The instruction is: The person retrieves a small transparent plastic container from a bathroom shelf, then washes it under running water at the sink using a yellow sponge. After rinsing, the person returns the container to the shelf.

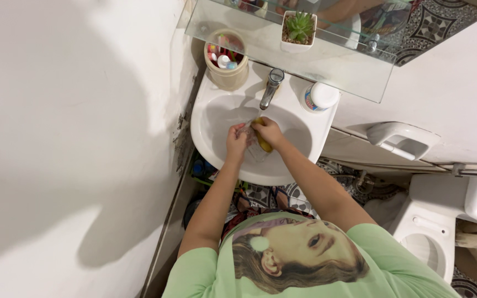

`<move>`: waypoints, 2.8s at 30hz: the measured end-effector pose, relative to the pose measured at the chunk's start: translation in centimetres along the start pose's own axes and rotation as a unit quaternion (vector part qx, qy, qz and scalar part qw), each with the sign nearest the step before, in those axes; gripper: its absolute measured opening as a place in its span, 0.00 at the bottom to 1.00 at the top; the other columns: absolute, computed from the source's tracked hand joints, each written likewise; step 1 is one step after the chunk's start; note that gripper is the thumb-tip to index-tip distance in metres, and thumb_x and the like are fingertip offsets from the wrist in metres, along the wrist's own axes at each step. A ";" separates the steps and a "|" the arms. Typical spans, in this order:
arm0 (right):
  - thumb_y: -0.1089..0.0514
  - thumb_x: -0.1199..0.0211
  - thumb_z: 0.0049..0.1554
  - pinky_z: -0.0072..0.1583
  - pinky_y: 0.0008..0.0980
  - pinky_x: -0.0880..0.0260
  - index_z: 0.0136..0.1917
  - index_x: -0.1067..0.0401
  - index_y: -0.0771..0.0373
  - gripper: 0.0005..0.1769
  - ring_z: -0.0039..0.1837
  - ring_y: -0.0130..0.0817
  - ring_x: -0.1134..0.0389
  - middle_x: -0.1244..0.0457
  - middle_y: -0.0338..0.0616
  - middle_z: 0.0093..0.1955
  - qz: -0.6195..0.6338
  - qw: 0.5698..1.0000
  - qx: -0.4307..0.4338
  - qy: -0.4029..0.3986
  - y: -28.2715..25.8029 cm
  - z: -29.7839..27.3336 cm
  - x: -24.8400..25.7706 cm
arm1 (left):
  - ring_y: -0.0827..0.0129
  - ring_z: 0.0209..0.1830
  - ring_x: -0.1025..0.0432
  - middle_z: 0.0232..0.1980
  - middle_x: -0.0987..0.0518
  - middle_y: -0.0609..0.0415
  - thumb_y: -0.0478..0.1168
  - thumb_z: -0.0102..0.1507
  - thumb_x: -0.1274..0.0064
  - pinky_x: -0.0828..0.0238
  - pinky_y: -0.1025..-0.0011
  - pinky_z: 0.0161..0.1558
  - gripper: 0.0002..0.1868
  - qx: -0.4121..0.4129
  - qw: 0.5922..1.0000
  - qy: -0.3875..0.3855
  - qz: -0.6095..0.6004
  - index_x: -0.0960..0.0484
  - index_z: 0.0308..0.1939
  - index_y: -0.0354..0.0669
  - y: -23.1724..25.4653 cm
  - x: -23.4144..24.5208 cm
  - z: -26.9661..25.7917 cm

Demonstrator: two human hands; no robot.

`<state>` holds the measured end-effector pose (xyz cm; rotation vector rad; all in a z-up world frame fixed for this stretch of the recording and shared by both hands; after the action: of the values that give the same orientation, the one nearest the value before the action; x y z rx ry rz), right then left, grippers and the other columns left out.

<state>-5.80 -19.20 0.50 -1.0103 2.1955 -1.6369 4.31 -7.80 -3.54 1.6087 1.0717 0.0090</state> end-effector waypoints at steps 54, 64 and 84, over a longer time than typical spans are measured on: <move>0.46 0.29 0.53 0.69 0.40 0.36 0.79 0.45 0.58 0.47 0.72 0.42 0.41 0.46 0.47 0.75 0.219 0.927 -0.064 -0.297 -4.6 -4.8 -1.7 | 0.64 0.35 0.23 0.46 0.23 0.48 0.36 0.68 0.54 0.22 0.69 0.34 0.16 0.168 0.984 -0.017 0.061 0.29 0.60 0.46 0.7 1.3 0.3; 0.51 0.32 0.55 0.64 0.41 0.27 0.71 0.40 0.56 0.34 0.64 0.39 0.31 0.36 0.47 0.66 0.229 0.935 -0.182 -0.202 1.6 -1.0 0.2 | 0.62 0.29 0.25 0.44 0.24 0.48 0.32 0.68 0.58 0.23 0.66 0.28 0.15 0.158 0.987 -0.003 0.008 0.30 0.58 0.43 -2.5 1.5 2.4; 0.57 0.32 0.59 0.61 0.41 0.31 0.78 0.43 0.60 0.38 0.63 0.42 0.35 0.39 0.50 0.64 0.217 0.942 -0.125 -0.221 -2.5 -2.5 -0.4 | 0.68 0.25 0.32 0.34 0.27 0.51 0.35 0.69 0.55 0.32 0.69 0.25 0.14 0.131 0.991 -0.018 0.000 0.30 0.59 0.40 -2.2 0.4 3.3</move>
<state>-5.94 -17.43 3.56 -0.7747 2.1365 -0.8602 4.94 -10.25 -6.64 1.8360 1.0787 -0.1666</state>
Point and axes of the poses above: each hand's wrist, its own z-axis towards the middle knuckle, its own x-axis out of the back of the hand, y = z × x, the point moved 10 cm from there along z, towards the middle knuckle
